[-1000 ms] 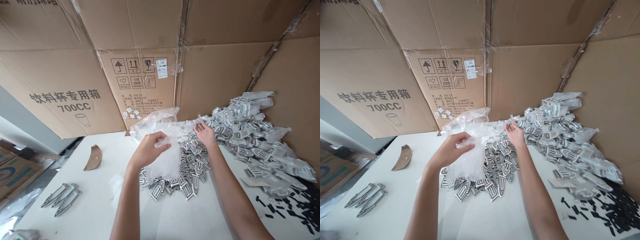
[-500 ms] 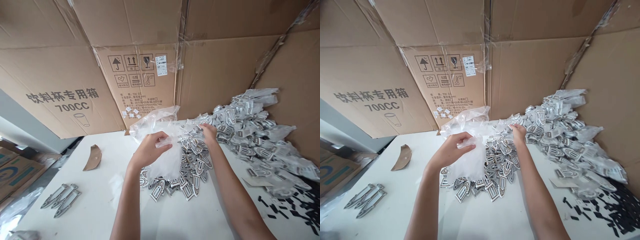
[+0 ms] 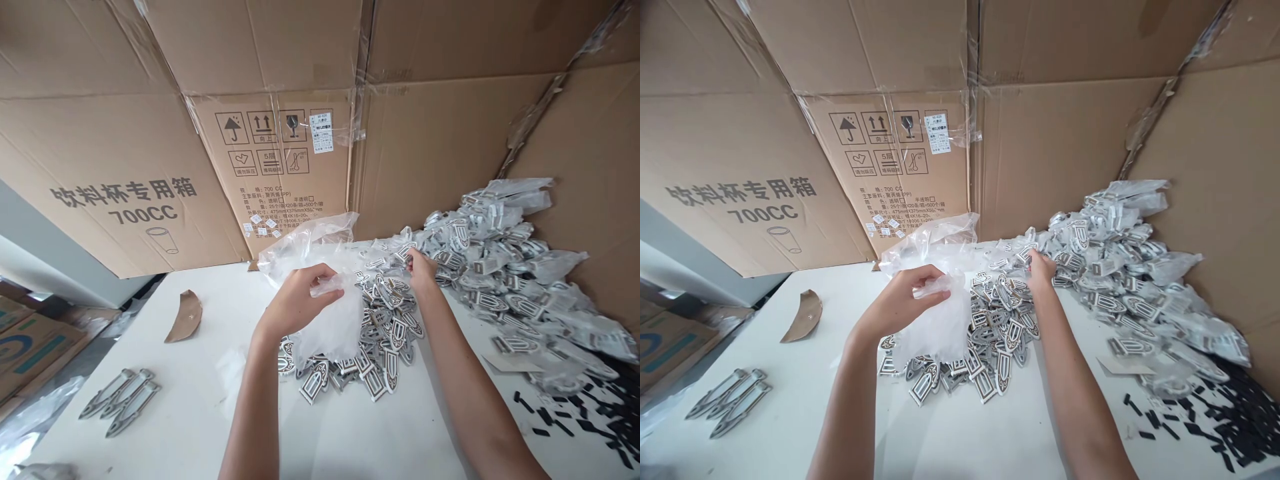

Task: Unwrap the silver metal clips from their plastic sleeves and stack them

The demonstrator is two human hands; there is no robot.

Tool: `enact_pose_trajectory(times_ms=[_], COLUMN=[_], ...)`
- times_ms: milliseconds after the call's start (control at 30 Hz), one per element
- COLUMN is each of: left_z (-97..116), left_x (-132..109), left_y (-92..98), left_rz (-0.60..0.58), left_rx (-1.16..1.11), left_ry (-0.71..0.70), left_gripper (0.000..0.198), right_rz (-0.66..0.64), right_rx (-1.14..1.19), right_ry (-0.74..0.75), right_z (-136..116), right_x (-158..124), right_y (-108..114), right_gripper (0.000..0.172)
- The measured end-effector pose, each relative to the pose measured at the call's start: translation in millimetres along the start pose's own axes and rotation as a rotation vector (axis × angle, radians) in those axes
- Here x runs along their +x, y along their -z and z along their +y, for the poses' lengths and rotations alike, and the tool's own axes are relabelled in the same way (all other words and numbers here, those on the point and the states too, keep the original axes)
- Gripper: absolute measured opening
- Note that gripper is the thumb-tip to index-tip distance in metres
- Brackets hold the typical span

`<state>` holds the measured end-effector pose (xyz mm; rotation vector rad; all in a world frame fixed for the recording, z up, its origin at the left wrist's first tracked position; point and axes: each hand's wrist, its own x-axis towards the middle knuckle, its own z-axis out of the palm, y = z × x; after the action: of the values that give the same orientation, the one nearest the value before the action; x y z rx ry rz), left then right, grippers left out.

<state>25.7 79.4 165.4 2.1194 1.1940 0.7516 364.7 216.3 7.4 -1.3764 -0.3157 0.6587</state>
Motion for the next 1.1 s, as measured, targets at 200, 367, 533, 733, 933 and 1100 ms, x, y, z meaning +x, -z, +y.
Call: enact_pose_trajectory(times_ms=[200,367,533,733,933,1100], left_z=[1,2,6,9,9,9], left_x=[-1,0,0,-1,-1,0], left_y=[0.8,1.2,-0.8,-5.1,-5.0,-3.6], left_rz=[-0.001,-0.027,-0.035,-0.052,-0.057,-0.055], left_rx=[0.004,-0.001,0.003,0.006,0.002,0.015], left_ry=[0.004,0.010,0.007,0.002,0.003,0.014], left_gripper=[0.017,0.017,0.015,0.016,0.017,0.018], right_rz=[-0.046,-0.152,-0.312,-0.410,-0.584,-0.596], right_rx=[-0.012,-0.053,-0.294,-0.739,-0.900,-0.992], right_ry=[0.116,0.221,0.366,0.423,0.469,0.494], right_z=[-34,-69,-90,-84,-79,-79], right_x=[-2,-20,-42,-38,-38,-34], right_y=[5,23,53,64,58,62], right_gripper=[0.017,0.018,0.033,0.028,0.017,0.013])
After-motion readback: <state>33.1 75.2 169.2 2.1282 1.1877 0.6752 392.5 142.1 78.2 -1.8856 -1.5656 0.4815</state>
